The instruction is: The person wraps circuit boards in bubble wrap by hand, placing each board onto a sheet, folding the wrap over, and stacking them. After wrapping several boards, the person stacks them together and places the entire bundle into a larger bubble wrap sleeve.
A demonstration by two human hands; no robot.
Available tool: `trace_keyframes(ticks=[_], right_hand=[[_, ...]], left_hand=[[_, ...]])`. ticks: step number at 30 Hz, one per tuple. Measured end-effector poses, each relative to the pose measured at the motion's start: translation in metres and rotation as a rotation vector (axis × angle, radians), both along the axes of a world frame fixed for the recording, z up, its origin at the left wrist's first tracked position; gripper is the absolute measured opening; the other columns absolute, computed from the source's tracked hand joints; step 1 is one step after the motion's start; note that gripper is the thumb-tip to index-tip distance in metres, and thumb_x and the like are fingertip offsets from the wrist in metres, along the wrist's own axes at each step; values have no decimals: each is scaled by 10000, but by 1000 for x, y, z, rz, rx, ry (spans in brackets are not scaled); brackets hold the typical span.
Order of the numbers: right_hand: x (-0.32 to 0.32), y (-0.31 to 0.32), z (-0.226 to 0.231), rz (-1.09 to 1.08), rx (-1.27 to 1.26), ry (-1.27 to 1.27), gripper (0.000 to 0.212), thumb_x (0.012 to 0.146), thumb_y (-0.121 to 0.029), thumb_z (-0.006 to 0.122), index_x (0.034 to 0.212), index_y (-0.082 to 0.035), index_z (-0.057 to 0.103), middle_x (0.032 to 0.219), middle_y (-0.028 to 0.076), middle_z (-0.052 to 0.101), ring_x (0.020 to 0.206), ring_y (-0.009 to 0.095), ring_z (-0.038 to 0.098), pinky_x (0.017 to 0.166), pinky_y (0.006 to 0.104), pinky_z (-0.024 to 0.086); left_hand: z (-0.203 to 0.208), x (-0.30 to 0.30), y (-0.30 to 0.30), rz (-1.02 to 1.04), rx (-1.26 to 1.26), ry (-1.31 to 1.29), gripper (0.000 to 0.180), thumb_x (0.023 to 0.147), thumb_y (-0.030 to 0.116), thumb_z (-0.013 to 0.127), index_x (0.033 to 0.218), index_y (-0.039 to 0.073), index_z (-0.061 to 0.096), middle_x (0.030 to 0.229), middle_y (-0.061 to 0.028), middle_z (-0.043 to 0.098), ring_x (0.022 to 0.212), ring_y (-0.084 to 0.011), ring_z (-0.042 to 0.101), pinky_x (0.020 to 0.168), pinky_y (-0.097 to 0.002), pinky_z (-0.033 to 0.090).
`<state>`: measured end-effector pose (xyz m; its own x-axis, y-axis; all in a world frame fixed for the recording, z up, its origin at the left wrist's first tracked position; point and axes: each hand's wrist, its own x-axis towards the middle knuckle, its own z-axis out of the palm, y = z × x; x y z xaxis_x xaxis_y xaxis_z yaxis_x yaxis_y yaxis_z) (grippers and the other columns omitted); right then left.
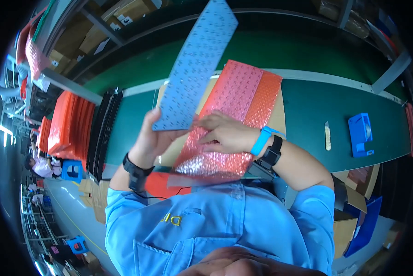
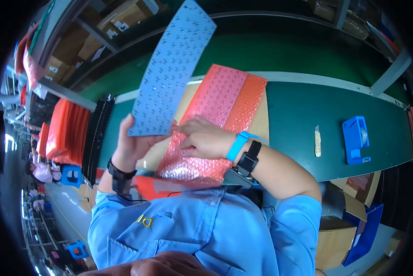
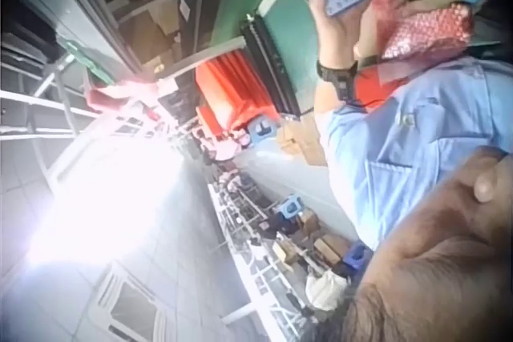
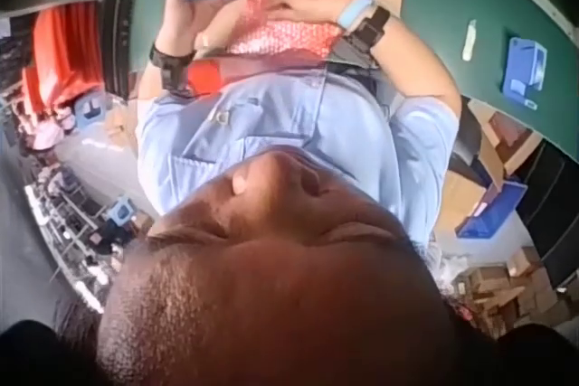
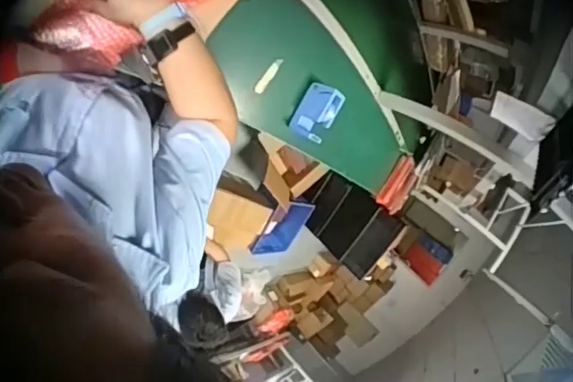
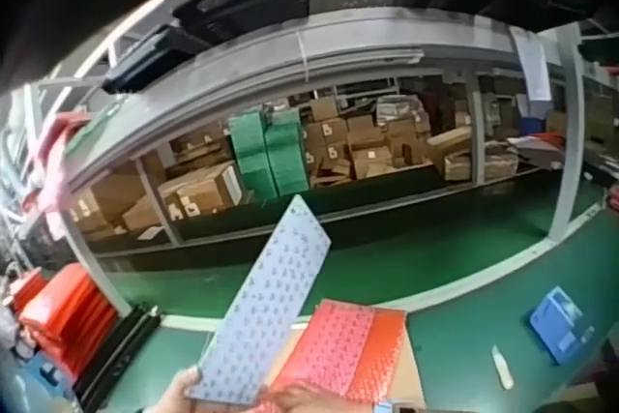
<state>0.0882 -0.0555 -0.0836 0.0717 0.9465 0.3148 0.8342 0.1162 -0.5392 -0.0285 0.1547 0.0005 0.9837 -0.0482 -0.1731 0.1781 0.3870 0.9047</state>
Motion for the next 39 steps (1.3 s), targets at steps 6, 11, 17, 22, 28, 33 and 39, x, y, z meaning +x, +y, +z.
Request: trace_keyframes(ticks=[6,11,17,22,28,33,39], right_hand=[[-7,-10,33,10,-249,134,395,893,-307,749,1227,-100,705,1368,139,601,1249,308,557,1069,436,436],[4,-35,57,-84,-245,706,418,905,-276,736,1239,-33,669,1248,187,663,1106,279,642,953,412,517],[-3,-73,117,-552,-233,1032,442,945,-199,693,1317,17,596,1203,207,680,1000,245,688,856,381,573],[43,-82,119,-535,43,-97,450,933,-86,605,1381,-99,566,1253,203,664,913,264,704,736,391,604],[67,-64,62,-569,-336,-832,577,925,-48,561,1480,-181,482,1443,199,541,992,335,692,807,417,602],[62,-48,28,-512,-440,-730,615,926,-26,529,1514,-174,427,1497,216,476,1034,363,692,852,439,593],[67,-42,22,-510,-510,-591,628,912,-11,521,1524,-102,408,1502,273,451,1050,388,688,886,423,580]], left_hand=[[-53,-34,-39,-11,357,-257,859,896,454,675,1499,-4,267,1358,-216,545,1296,-325,539,1125,-430,403],[-63,-43,-68,81,636,-367,904,863,305,737,1516,1,191,1411,-251,471,1320,-304,504,1138,-406,370],[-92,-44,-61,249,730,-444,781,961,278,638,1551,37,186,1448,-236,411,1383,-308,440,1165,-427,340],[-94,-30,-36,351,370,-154,723,1058,407,504,1567,31,156,1408,-251,461,1366,-313,469,1152,-445,370],[-87,-26,-18,368,56,29,688,1076,412,450,1558,8,171,1365,-230,534,1315,-277,533,1102,-438,445],[-108,-28,-18,289,346,-143,717,1012,175,624,1557,8,190,1396,-189,531,1307,-262,543,1060,-414,489],[-92,-44,-15,351,594,-192,624,859,84,768,1414,14,491,1254,-161,630,1188,-250,628,959,-368,528]])
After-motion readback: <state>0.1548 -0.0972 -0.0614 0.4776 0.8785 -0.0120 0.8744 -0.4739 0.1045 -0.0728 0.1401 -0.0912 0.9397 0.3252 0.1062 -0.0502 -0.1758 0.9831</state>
